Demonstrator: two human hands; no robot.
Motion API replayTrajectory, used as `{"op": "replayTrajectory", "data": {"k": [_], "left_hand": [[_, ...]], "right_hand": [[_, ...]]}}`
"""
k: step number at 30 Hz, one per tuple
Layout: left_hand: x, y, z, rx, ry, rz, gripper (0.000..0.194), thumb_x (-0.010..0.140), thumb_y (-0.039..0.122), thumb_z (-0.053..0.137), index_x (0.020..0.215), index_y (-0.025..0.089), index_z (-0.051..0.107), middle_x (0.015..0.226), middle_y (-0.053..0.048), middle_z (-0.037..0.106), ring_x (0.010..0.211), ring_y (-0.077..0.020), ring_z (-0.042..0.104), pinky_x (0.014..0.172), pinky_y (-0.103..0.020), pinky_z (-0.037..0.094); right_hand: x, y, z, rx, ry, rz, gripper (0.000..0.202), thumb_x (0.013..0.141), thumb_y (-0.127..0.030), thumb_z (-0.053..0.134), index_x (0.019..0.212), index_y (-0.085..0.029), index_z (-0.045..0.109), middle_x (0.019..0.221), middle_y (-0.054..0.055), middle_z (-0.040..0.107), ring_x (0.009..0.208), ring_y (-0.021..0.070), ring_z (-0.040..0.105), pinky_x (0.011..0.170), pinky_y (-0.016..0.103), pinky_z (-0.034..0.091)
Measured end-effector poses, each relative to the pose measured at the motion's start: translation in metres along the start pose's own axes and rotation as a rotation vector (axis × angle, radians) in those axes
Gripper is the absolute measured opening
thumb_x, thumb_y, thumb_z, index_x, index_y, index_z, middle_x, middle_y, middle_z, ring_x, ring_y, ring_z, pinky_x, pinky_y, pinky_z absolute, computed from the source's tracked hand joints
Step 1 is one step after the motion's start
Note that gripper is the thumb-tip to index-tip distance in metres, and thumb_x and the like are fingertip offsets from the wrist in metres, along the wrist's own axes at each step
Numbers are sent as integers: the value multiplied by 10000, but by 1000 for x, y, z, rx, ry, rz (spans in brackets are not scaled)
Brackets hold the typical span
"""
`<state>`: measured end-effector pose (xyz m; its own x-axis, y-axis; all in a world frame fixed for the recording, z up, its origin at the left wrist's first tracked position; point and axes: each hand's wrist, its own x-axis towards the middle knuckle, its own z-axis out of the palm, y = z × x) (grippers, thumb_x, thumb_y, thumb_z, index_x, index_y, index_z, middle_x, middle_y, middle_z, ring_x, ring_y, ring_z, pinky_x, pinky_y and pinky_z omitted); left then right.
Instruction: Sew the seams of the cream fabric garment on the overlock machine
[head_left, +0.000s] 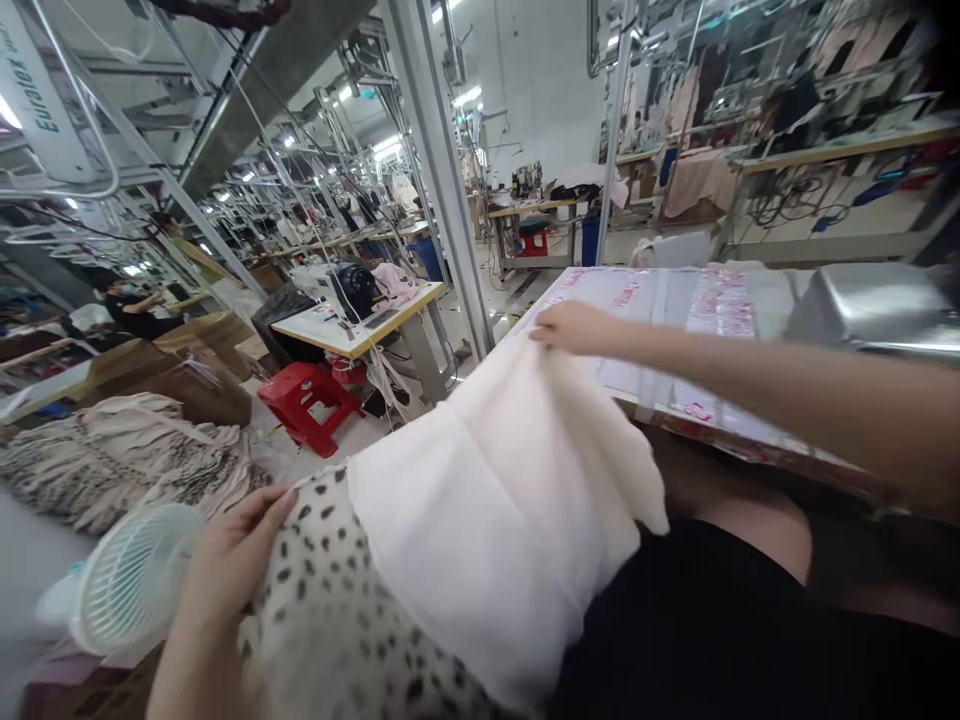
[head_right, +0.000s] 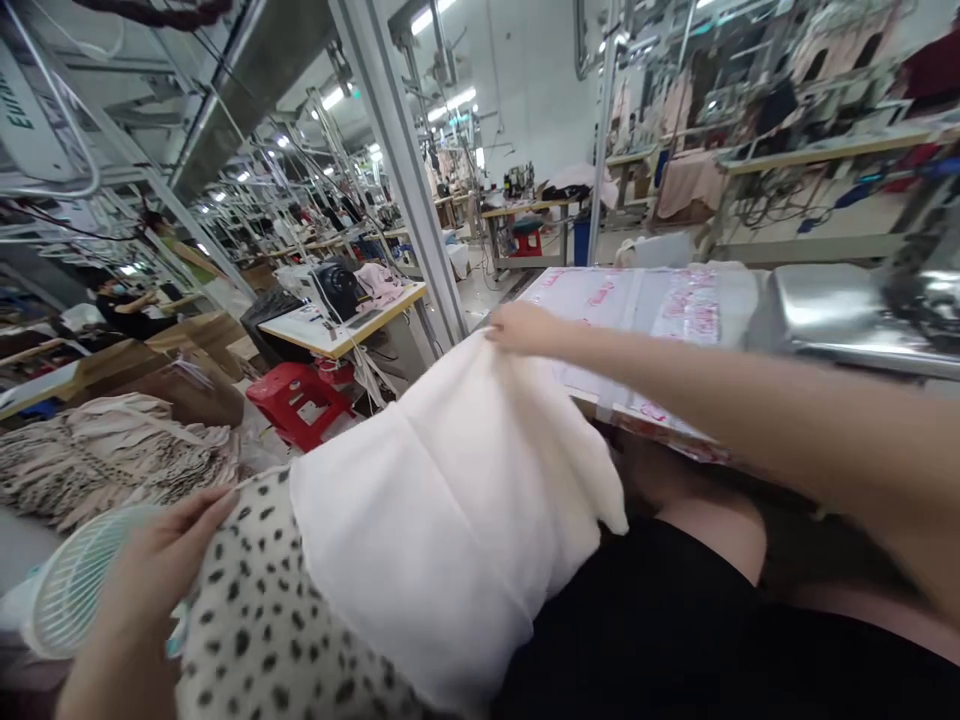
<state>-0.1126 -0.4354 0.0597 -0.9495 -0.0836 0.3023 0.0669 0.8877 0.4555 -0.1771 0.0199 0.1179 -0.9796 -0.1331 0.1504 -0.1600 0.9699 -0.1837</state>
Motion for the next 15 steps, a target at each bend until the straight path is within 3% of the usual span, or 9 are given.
{"op": "replayTrajectory", "data": {"k": [1,3,4,6,8,11,13,15], "left_hand": [[16,-18,16,26,-31,-85,425,734,524,448,915,181,622,792,-23,642,741,-206,590,698,-300,497],[40,-52,52,104,-24,-193,357,754,383,420,926,144,623,870,-74,635,831,-235,577,794,-342,465],[47,-66,72,117,-34,-215,344,751,326,417,928,117,625,881,-106,631,841,-253,575,803,-363,458],[50,-82,117,165,1,-249,442,741,286,438,1055,0,561,987,-221,577,972,-321,524,856,-418,422],[42,-82,162,220,89,-260,574,788,340,414,1195,-65,427,1174,-304,429,1149,-374,378,953,-485,318],[20,-70,221,267,173,-211,605,846,430,318,1293,24,341,1340,-243,248,1247,-364,234,1018,-483,228],[8,-67,246,274,192,-171,573,856,438,252,1304,95,351,1359,-194,248,1256,-367,218,1006,-509,237],[3,-74,261,263,216,-126,585,839,427,236,1291,80,367,1334,-204,290,1245,-365,253,1003,-485,266]], "right_hand": [[10,-13,24,18,38,-44,263,894,-224,454,1042,-39,569,1118,160,557,1028,266,540,889,398,420],[19,-30,71,30,36,-128,459,820,-200,570,1248,-111,430,1359,168,321,1116,251,483,923,342,415],[19,-33,92,27,30,-187,592,790,-215,606,1314,-120,346,1409,183,204,1153,274,446,928,355,413],[15,-26,121,-38,27,-287,666,738,-217,646,1323,-146,336,1422,171,173,1209,320,367,951,424,383],[10,-4,132,-88,82,-384,577,730,-146,603,1272,-155,405,1403,142,247,1234,303,330,984,435,343],[2,48,125,-117,285,-369,412,771,-122,471,1183,-120,484,1319,149,383,1197,266,379,990,416,341],[-6,87,120,-131,394,-288,372,786,-170,414,1139,-101,513,1276,160,425,1156,274,419,969,428,369],[-16,125,123,-125,419,-172,394,801,-243,384,1135,-85,521,1233,170,466,1112,280,461,945,431,400]]}}
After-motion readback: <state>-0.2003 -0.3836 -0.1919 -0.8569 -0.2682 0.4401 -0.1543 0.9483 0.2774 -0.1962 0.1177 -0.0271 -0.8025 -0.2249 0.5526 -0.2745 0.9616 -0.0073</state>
